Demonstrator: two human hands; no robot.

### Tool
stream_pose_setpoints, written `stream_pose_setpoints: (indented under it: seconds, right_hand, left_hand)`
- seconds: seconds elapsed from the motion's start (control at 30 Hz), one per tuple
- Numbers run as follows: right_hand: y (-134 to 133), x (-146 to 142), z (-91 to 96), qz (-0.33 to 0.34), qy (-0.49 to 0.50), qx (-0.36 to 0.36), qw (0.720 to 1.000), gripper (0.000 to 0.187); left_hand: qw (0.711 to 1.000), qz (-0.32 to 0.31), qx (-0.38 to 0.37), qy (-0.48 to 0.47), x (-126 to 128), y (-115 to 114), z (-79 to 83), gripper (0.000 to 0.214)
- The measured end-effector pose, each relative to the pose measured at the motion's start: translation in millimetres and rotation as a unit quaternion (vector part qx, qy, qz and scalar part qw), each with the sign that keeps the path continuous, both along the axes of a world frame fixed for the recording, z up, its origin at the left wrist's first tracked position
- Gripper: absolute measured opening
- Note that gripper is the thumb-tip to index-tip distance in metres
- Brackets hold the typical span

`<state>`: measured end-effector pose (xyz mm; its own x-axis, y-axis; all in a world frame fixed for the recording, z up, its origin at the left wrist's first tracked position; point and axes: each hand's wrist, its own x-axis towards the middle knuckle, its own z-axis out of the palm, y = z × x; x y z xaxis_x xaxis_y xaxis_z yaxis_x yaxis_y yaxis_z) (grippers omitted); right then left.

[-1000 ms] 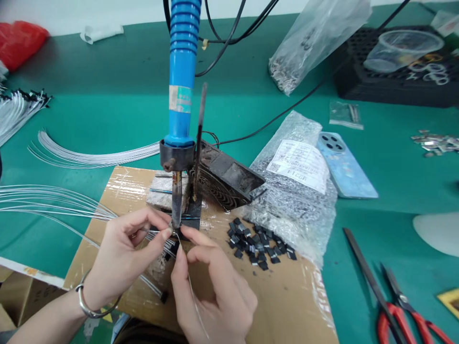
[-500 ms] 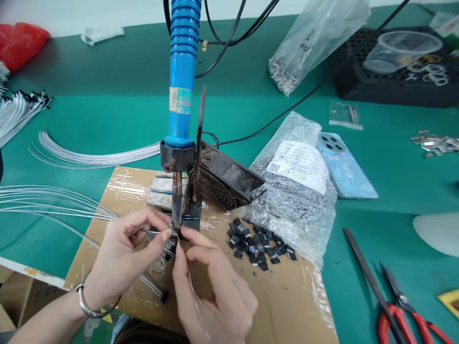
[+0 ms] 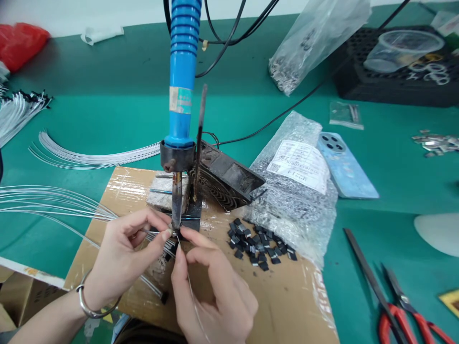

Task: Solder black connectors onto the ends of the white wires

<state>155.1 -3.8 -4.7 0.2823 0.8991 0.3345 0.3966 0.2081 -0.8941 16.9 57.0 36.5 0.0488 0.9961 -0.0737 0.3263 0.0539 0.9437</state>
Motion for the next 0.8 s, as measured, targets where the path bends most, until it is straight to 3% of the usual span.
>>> stream_pose_setpoints:
  seconds: [0.23,0.4,0.43,0.53,0.7,0.8]
  right_hand:
    - [3.0,0.2,-1.5,0.017,-0.011,-0.003,1.0,0.019]
    - [4.8,9.9,-3.7,-0.083,-0.03,-0.042,0.995,0.003]
    - [4.8,13.1,-4.1,-0.084,-0.03,-0.047,0.995,0.008]
    - [3.7,21.3,-5.9,-0.015,0.006,-0.036,0.999,0.026]
    - [0.3,26.0,-6.8,0.0,0.003,-0.045,0.999,0.014]
    - [0.9,25.3,-3.0,0.035,-0.014,-0.051,0.998,0.024]
  left_hand:
    - [1.0,-0.005,-0.007,0.012,-1.2,0.7,-3.8,0.013]
    - [1.0,-0.011,-0.013,0.012,-2.0,-0.4,-5.8,0.012]
    - [1.0,-0.012,-0.015,0.01,-2.1,-0.8,-5.8,0.012]
    - [1.0,-0.018,-0.018,0.014,-2.3,-2.1,-6.0,0.012]
    - [1.0,-0.019,-0.015,0.016,-1.5,-2.5,-6.7,0.012]
    - [1.0,-0.023,-0.01,0.017,-1.4,-2.4,-6.2,0.013]
